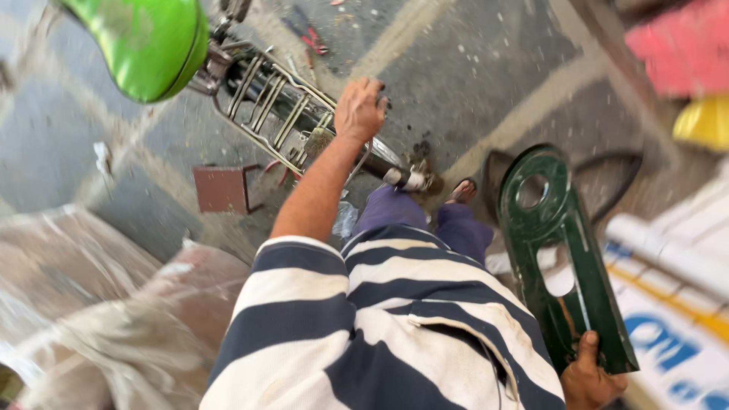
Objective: The person sits on the floor of a bicycle repair workshop and services a bicycle. They handle a green metal chain guard, apply grease from a container onto small parts and bolts, fit bolts into the chain guard, and then work on the bicycle's chain and rear wheel area by hand.
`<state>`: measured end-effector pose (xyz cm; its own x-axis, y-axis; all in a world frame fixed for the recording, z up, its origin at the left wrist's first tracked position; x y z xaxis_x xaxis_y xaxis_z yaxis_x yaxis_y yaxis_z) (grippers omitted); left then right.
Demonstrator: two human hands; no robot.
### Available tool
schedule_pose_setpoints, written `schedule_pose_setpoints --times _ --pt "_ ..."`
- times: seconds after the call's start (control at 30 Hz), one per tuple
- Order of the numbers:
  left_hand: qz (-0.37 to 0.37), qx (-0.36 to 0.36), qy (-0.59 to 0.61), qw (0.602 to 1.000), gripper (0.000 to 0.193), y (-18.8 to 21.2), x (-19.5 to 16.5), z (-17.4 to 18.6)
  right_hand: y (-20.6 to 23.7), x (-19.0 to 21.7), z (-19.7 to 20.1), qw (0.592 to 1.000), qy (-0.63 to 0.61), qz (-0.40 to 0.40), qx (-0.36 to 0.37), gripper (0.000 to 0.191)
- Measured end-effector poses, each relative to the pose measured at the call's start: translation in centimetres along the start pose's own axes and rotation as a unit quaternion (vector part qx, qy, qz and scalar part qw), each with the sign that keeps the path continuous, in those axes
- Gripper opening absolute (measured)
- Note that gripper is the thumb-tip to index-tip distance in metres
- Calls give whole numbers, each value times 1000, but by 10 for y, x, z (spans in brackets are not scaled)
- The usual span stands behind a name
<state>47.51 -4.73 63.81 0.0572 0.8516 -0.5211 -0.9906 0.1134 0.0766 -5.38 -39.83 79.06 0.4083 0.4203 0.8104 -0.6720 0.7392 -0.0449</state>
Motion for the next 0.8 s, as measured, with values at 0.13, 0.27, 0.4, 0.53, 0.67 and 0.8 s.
schedule_pose_setpoints --times 0.13,0.27,0.4,0.53,0.67,0.8 --pt "44 -3 -20 999 24 1 -8 5 -105 -62 -5 985 91 22 142 31" --pt "128 -6 -18 992 27 1 -23 16 -210 -100 -8 962 151 102 203 38" --pt "200 13 -68 977 20 -5 -42 15 -312 -93 -40 936 137 155 285 34" --pt "263 43 -86 960 21 -8 -44 24 -383 -44 -142 907 138 224 330 32" --pt "206 -74 -107 970 13 -4 -51 44 -413 21 -220 882 129 280 357 30" --pt "200 -101 -91 970 12 -5 -42 38 -428 67 -284 851 120 342 380 29"
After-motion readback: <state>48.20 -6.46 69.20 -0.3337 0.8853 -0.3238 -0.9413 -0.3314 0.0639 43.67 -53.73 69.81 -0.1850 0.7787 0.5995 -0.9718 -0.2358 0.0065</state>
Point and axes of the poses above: each hand's wrist, its own y-axis away from the middle knuckle, its own z-axis out of the back of the hand, x = y × z, the point moved 6 cm from there along -y, towards the middle knuckle, and after that the axes turned 15 degrees about z, right-handed, at the moved point
